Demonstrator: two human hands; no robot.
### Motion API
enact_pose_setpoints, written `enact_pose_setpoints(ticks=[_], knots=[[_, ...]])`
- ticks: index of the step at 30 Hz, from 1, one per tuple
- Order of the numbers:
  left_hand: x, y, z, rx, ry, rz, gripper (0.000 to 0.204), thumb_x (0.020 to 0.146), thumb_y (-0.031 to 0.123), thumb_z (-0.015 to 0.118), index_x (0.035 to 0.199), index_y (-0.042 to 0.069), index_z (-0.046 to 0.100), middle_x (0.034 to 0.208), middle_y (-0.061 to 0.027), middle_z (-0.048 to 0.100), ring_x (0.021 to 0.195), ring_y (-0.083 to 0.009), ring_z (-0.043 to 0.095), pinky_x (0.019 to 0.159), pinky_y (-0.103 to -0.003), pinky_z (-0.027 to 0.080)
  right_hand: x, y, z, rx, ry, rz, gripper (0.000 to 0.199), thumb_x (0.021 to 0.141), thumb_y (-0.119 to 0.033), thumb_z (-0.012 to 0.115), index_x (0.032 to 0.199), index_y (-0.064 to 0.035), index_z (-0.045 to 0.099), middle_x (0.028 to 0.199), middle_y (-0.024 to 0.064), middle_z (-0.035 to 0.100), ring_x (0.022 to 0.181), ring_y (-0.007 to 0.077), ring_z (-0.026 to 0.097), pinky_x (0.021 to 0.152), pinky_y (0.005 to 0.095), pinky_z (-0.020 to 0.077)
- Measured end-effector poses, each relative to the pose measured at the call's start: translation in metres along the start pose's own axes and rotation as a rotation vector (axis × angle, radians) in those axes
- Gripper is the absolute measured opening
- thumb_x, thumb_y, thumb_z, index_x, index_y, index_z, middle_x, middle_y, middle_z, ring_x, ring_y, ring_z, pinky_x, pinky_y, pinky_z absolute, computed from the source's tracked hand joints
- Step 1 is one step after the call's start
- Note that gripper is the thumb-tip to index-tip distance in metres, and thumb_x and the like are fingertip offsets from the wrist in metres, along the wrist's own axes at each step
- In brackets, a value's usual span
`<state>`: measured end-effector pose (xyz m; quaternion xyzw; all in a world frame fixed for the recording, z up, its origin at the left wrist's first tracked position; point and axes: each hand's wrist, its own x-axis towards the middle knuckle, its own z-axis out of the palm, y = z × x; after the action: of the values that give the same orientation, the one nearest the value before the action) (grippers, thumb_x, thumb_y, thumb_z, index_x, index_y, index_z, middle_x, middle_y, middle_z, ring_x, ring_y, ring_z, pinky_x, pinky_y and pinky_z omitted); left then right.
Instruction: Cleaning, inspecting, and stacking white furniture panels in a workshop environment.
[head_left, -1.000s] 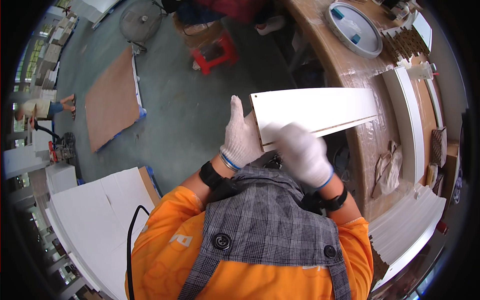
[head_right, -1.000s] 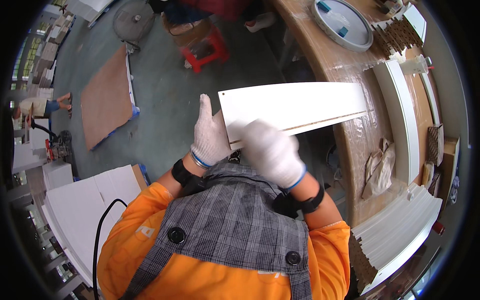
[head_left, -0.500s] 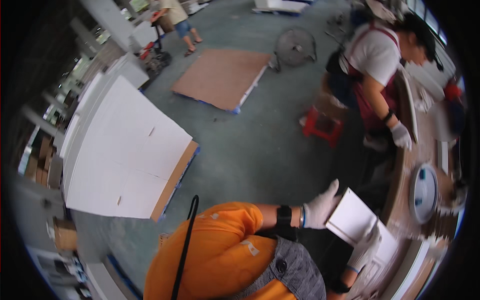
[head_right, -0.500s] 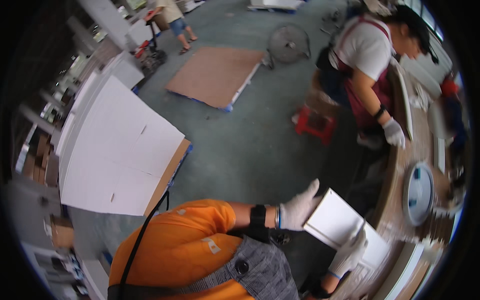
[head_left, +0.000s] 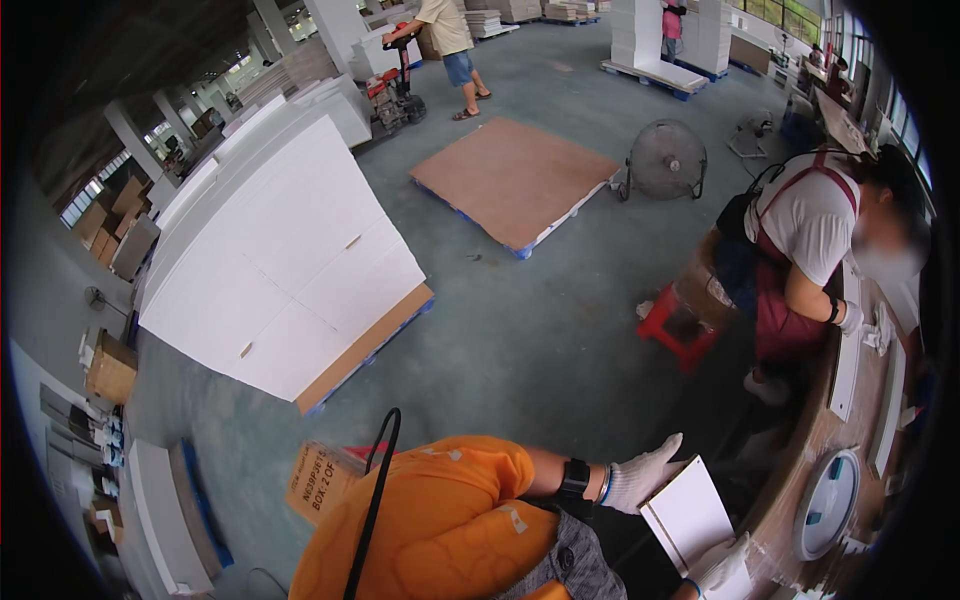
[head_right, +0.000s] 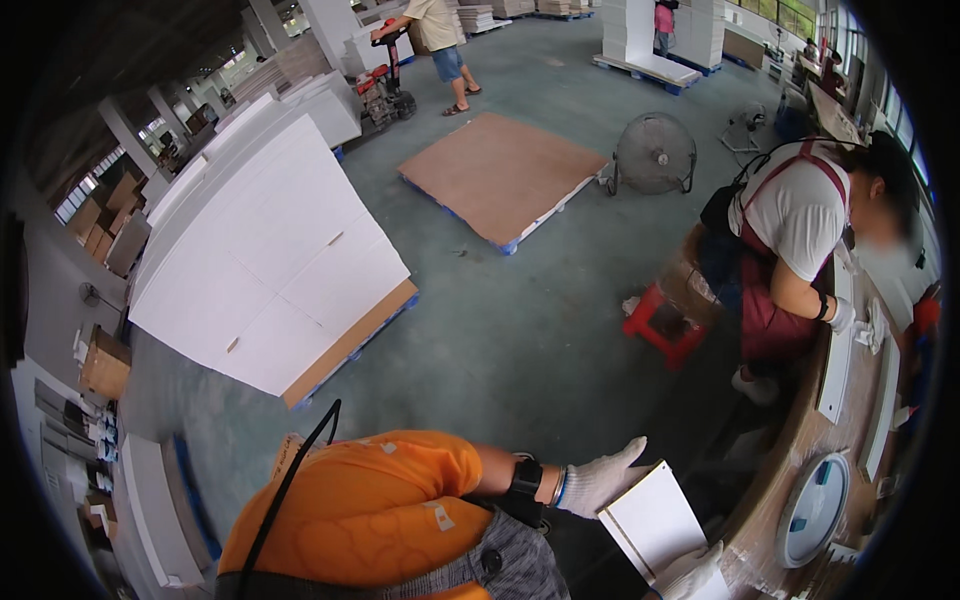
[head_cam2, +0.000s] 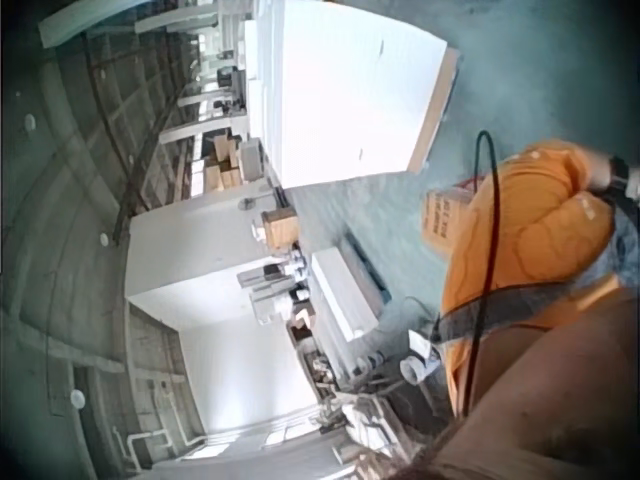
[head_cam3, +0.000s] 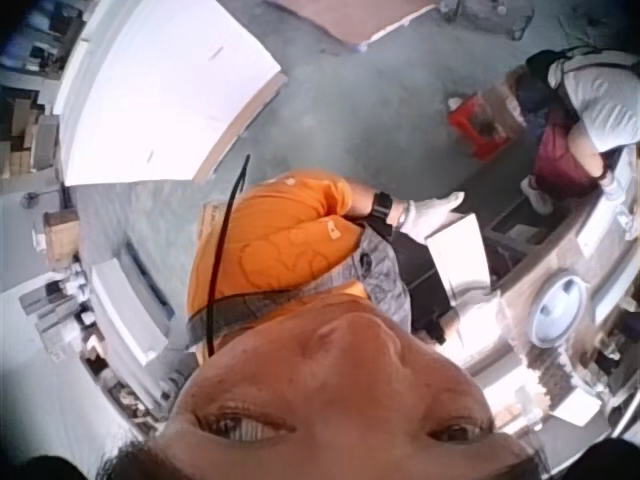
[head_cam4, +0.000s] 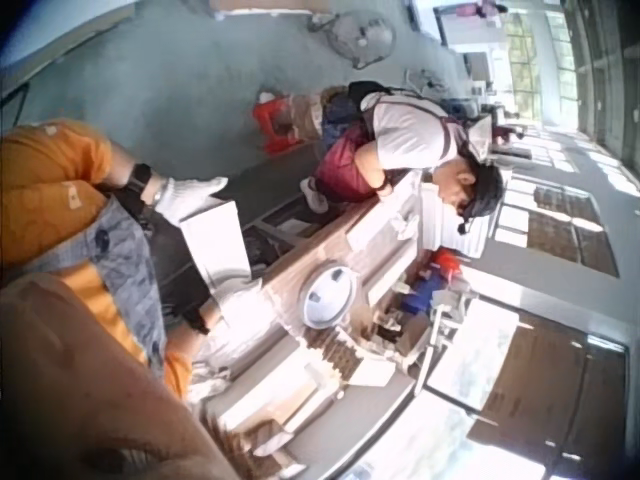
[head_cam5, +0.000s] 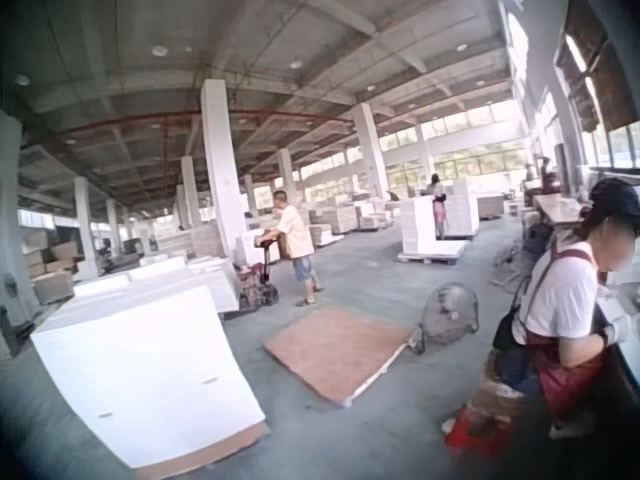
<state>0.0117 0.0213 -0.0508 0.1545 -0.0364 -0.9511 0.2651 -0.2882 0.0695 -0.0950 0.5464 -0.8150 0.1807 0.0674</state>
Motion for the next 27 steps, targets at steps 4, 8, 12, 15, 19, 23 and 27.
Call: enact_pose_setpoints(ticks=[4,8,12,15,19,23,27], knots=[[-0.006,0.006,0.007,0.032,0.006,-0.008,0.092,0.090,0.085,0.021,0.154,0.022,0.037,0.148,-0.0014,0.050,0.131,-0.0169,0.049,0.108,-0.039,0.042,-0.033,-0.090,-0.012,-0.058,-0.167,-0.021,0.038,0.102,-0.020,0.045,0.137,-0.0131,0.056,0.117,0.0192,0.062,0.095,0.0364,0.065,0.078,0.0458,0.0539],[-0.016,0.017,0.008,0.268,0.051,-0.036,0.092,0.089,0.085,0.020,0.155,0.023,0.034,0.151,-0.0006,0.048,0.134,-0.0179,0.047,0.109,-0.040,0.041,-0.072,-0.154,-0.057,0.612,-0.360,-0.813,0.031,0.088,-0.001,0.062,0.118,-0.0036,0.067,0.093,0.0157,0.063,0.085,0.0348,0.064,0.075,0.0404,0.0518],[-0.003,0.017,0.004,0.013,-0.129,0.017,0.096,0.090,0.085,0.019,0.158,0.018,0.030,0.155,-0.0017,0.043,0.137,-0.0192,0.045,0.109,-0.039,0.041,-0.040,-0.096,-0.054,0.784,-0.203,-0.173,0.033,0.100,-0.006,0.056,0.130,0.0090,0.059,0.132,0.0234,0.062,0.118,0.0322,0.061,0.101,0.0392,0.0495],[0.008,0.014,-0.006,0.020,-0.005,0.036,0.102,0.087,0.088,0.021,0.156,0.013,0.033,0.149,-0.0035,0.048,0.129,-0.0173,0.051,0.107,-0.038,0.043,-0.018,-0.065,-0.036,0.591,0.086,-0.034,0.025,0.099,0.000,0.053,0.120,0.0100,0.063,0.117,0.0243,0.068,0.105,0.0333,0.066,0.097,0.0388,0.0522],[0.008,0.018,-0.014,0.050,-0.051,0.028,0.100,0.089,0.086,0.018,0.155,0.013,0.035,0.150,-0.0054,0.048,0.133,-0.0197,0.048,0.108,-0.040,0.042,-0.049,-0.109,-0.051,0.228,-0.191,-0.289,0.025,0.098,-0.001,0.055,0.120,0.0083,0.064,0.112,0.0234,0.069,0.100,0.0361,0.067,0.089,0.0442,0.0543],[-0.002,0.027,-0.007,0.229,-0.009,0.064,0.096,0.091,0.083,0.015,0.151,0.012,0.041,0.147,-0.0075,0.052,0.133,-0.0233,0.048,0.110,-0.042,0.040,-0.066,-0.164,-0.091,0.627,-0.484,-0.523,0.032,0.088,0.006,0.056,0.118,0.0021,0.065,0.092,0.0175,0.062,0.088,0.0322,0.064,0.077,0.0404,0.0513],[-0.004,0.021,0.005,0.132,0.047,0.060,0.084,0.098,0.074,0.024,0.125,0.001,0.058,0.116,-0.0144,0.068,0.104,-0.0225,0.065,0.097,-0.039,0.051,-0.051,-0.160,-0.077,0.646,-0.321,-0.167,0.037,0.087,0.002,0.059,0.122,-0.0075,0.066,0.091,0.0170,0.062,0.078,0.0350,0.062,0.069,0.0437,0.0507]])
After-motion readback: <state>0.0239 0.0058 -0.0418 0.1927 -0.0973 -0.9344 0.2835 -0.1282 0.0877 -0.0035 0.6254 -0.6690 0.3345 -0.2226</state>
